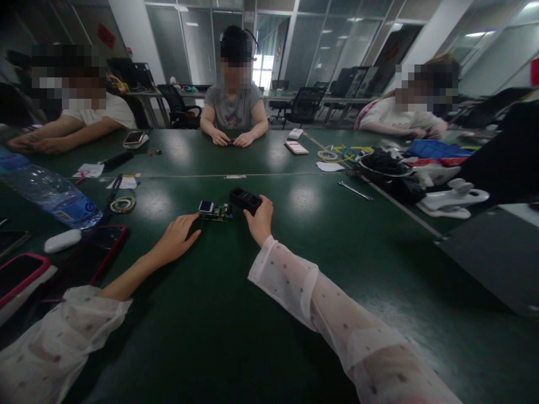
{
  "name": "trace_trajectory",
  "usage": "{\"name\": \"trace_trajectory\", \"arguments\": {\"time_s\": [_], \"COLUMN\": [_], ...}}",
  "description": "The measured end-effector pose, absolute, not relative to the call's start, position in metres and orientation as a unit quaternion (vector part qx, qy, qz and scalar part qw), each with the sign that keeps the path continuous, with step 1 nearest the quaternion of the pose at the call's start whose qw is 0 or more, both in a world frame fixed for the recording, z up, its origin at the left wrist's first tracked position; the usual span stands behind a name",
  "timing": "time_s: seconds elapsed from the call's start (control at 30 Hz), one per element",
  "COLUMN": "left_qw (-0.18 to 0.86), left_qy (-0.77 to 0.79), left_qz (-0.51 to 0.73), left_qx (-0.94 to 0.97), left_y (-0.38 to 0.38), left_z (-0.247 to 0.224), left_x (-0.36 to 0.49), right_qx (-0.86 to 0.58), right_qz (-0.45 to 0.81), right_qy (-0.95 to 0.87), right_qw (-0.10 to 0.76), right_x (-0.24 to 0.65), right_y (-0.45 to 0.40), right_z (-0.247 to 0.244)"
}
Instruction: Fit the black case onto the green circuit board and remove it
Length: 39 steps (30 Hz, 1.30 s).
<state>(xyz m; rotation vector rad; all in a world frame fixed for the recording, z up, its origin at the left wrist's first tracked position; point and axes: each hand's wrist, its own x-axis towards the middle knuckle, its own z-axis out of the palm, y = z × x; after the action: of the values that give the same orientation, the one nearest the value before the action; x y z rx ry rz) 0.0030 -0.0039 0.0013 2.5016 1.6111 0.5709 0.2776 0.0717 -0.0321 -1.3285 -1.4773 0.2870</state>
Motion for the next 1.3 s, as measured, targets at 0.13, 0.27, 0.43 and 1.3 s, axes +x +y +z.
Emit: {"name": "trace_trajectory", "arguments": {"time_s": [0.13, 0.27, 0.43, 1.3], "left_qw": [0.055, 0.059, 0.057, 0.047], "left_qy": [0.533, 0.529, 0.525, 0.527], "left_qz": [0.191, 0.197, 0.203, 0.196], "left_qx": [0.822, 0.824, 0.825, 0.826], "left_y": [-0.004, -0.004, -0.004, -0.005], "left_z": [0.001, 0.0, -0.001, 0.001], "left_x": [0.002, 0.002, 0.002, 0.004], "right_qx": [-0.563, -0.523, -0.427, -0.38], "right_qz": [0.151, 0.159, 0.181, 0.2], "right_qy": [-0.602, -0.603, -0.704, -0.773], "right_qw": [0.547, 0.581, 0.538, 0.467], "right_x": [0.279, 0.274, 0.263, 0.259], "right_y": [0.074, 0.067, 0.051, 0.045], "right_z": [-0.031, -0.022, -0.007, -0.003]}}
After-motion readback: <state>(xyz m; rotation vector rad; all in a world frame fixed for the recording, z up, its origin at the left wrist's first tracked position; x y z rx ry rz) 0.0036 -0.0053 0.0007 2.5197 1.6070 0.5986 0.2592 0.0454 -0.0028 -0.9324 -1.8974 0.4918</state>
